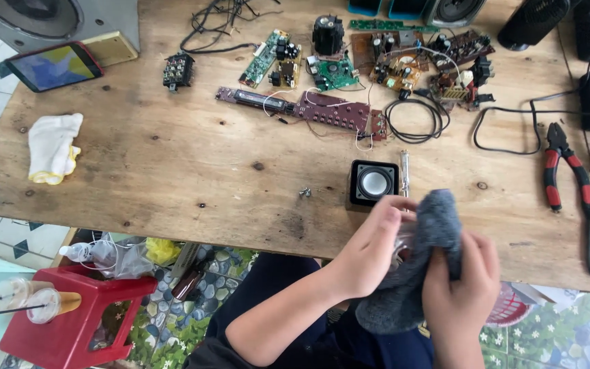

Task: Cleaning a small speaker driver and its plastic housing using a cloth at a repair bench.

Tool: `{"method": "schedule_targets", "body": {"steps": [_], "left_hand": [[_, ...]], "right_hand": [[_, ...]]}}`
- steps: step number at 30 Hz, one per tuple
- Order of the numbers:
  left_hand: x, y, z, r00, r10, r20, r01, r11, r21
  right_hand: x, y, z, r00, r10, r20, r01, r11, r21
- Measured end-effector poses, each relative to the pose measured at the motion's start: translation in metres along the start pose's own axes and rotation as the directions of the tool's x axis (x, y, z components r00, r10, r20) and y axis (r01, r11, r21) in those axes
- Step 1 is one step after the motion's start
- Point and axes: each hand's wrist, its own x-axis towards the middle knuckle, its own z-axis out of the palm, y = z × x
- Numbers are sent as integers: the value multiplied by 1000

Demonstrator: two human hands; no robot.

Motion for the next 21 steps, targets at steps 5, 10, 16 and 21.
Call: {"method": "schedule_targets", "body": {"steps": [5,10,16,21], "left_hand": [[-2,4,-11,966,215,-142,-178,955,236],[-4,15,-18,961,239,-140,-231,970,71],[-4,14,-22,984,150,-92,-159,982,-104],[-3,20,-24,1000,27,2,-27,1000,1]], "right_hand": [[3,-17,-3,934,-85,347,6,975,224],[6,-15,-15,879,-18,476,-75,982,176],[-6,-1,-18,965,221,141,-233,969,76],[1,0,-20,998,38,40,-43,992,115]]}}
